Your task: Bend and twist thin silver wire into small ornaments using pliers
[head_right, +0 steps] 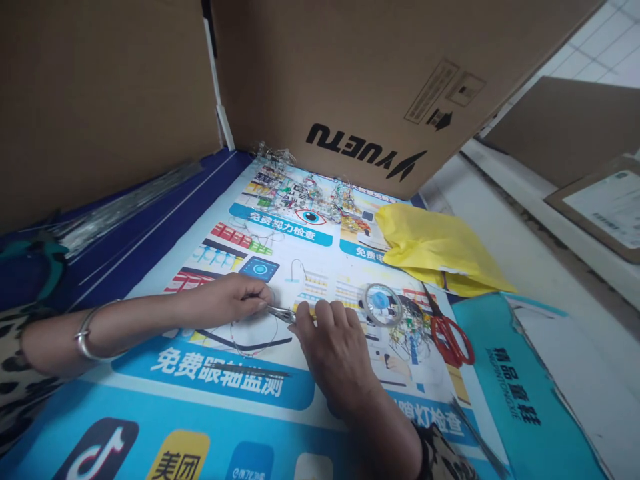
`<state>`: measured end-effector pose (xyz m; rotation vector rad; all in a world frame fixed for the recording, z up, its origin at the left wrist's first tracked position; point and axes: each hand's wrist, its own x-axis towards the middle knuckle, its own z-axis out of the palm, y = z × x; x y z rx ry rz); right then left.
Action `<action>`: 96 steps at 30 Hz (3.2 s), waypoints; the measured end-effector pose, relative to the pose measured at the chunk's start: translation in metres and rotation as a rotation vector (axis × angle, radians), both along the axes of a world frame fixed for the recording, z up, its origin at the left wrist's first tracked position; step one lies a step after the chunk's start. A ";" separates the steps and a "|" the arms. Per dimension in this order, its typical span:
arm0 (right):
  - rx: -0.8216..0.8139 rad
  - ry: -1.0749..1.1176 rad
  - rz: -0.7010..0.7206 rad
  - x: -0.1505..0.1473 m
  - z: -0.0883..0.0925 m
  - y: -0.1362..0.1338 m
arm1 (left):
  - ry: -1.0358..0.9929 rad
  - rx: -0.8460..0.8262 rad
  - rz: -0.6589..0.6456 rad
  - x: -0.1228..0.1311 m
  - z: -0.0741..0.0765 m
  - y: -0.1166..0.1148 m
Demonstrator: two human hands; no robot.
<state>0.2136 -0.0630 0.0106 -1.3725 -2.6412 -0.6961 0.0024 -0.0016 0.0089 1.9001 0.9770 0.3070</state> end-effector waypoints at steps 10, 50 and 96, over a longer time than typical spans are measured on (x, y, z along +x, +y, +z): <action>0.018 -0.010 0.005 0.002 -0.003 0.001 | -0.033 -0.045 0.063 0.001 -0.005 -0.001; -0.010 0.007 -0.011 0.002 -0.005 0.003 | -0.153 -0.275 0.256 0.006 -0.008 -0.009; -0.418 0.405 0.022 0.011 -0.018 0.011 | -0.231 -0.408 0.249 0.003 -0.007 -0.009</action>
